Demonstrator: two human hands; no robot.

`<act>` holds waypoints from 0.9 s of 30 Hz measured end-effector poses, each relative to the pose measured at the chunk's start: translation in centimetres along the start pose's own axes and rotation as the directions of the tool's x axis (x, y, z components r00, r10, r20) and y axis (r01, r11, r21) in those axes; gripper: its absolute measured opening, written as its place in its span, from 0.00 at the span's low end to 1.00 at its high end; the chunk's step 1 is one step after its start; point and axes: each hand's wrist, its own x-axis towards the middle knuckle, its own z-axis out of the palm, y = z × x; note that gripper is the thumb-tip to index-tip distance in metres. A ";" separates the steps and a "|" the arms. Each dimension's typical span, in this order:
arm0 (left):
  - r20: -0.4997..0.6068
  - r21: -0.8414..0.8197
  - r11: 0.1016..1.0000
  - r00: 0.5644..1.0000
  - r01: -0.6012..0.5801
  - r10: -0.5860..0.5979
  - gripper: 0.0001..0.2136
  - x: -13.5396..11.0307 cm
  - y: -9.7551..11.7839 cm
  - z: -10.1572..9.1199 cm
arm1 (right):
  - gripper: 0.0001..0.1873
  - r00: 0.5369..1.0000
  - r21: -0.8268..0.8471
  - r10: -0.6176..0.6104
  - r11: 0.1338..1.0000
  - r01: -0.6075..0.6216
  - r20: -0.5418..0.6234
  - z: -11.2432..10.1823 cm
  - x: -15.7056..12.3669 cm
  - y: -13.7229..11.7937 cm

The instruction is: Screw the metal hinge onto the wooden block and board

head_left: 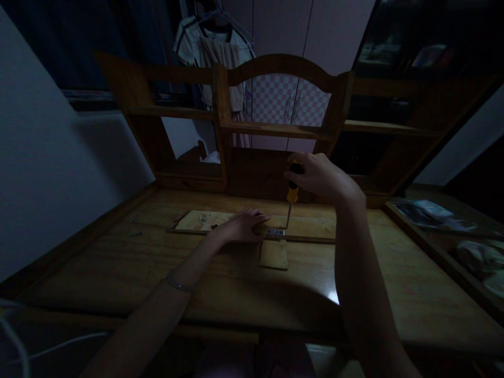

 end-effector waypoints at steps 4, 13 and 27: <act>0.009 0.030 0.999 1.000 0.011 -0.011 0.32 0.0 0.2 0.1 | 0.25 1.000 -0.006 -0.001 1.000 0.001 0.013 0.2 0.2 0.0; 0.004 0.020 0.999 1.000 0.024 -0.025 0.34 0.0 0.8 -0.3 | 0.24 1.000 -0.003 0.001 1.000 -0.001 0.007 0.1 0.0 0.0; -0.006 -0.004 0.999 0.999 0.048 -0.048 0.36 0.4 -0.1 0.3 | 0.20 0.999 0.027 0.018 0.999 -0.019 0.035 0.9 -0.2 -0.2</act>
